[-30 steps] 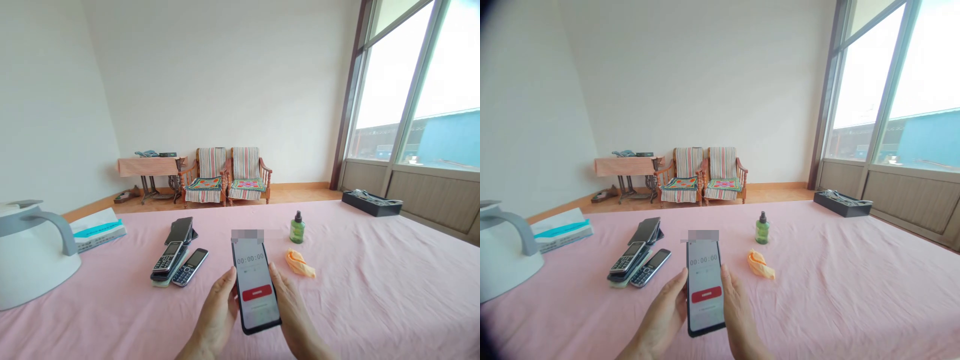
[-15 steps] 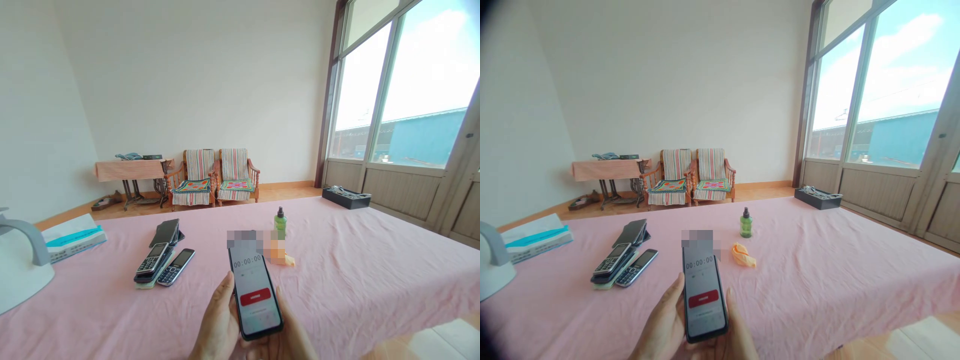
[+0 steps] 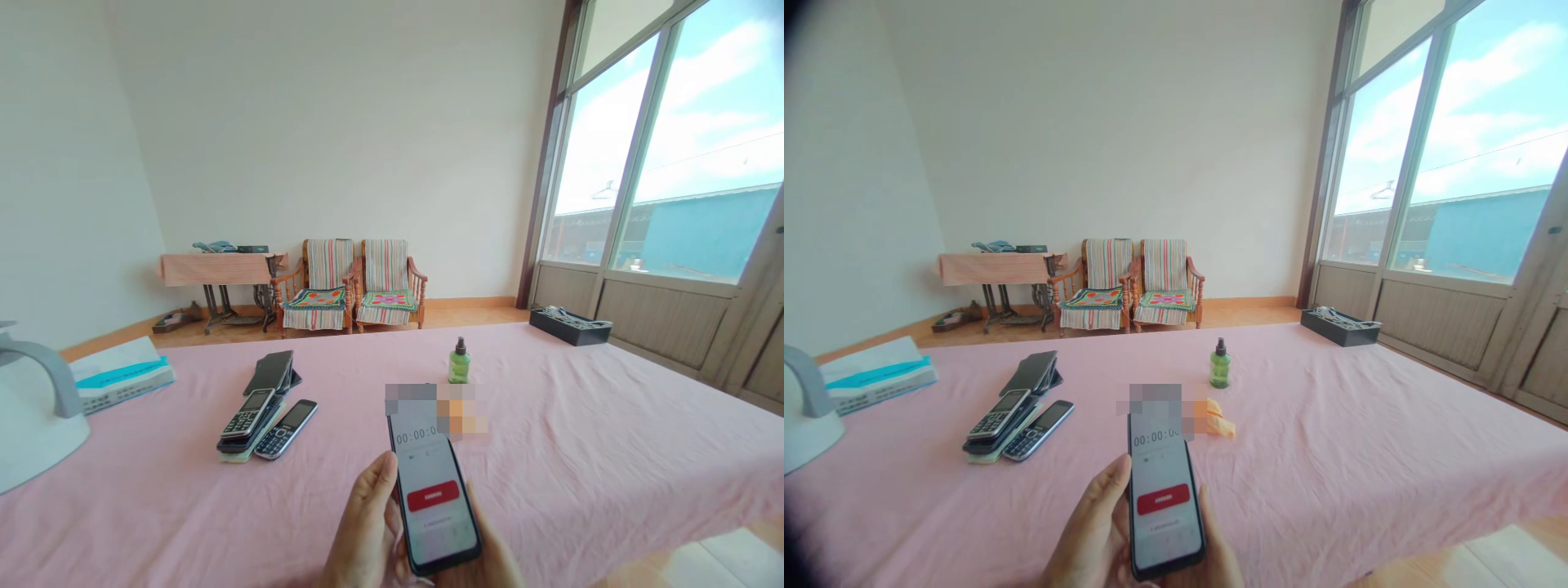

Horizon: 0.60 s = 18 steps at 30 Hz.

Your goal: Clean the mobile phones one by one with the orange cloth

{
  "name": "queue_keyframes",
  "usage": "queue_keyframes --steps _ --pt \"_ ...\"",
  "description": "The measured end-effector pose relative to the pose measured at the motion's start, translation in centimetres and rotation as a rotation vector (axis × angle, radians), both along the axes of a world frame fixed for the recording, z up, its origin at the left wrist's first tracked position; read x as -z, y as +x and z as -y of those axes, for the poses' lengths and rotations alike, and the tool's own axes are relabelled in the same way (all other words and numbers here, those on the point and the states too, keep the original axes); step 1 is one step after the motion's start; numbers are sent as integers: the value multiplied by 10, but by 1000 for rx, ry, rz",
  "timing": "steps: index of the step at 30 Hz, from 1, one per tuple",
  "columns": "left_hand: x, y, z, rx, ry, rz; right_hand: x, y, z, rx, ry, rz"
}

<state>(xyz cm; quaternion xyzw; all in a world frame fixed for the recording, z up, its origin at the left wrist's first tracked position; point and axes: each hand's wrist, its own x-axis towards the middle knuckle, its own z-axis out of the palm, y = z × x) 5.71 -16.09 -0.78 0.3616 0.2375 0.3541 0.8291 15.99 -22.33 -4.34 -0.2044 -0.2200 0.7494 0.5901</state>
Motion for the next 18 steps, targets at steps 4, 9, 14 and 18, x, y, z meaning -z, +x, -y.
queue_keyframes --steps 4,9,14,18 --pt "11 -1 1 100 -62 10 -9 -1 6 -39 12 -7" --pt "16 -2 4 47 -91 7 -13 1 11 2 13 -7" --pt "16 -3 7 55 -90 -25 -18 -1 10 22 46 -17" --pt "16 -4 7 49 -56 -16 -20 -4 6 40 17 -6"
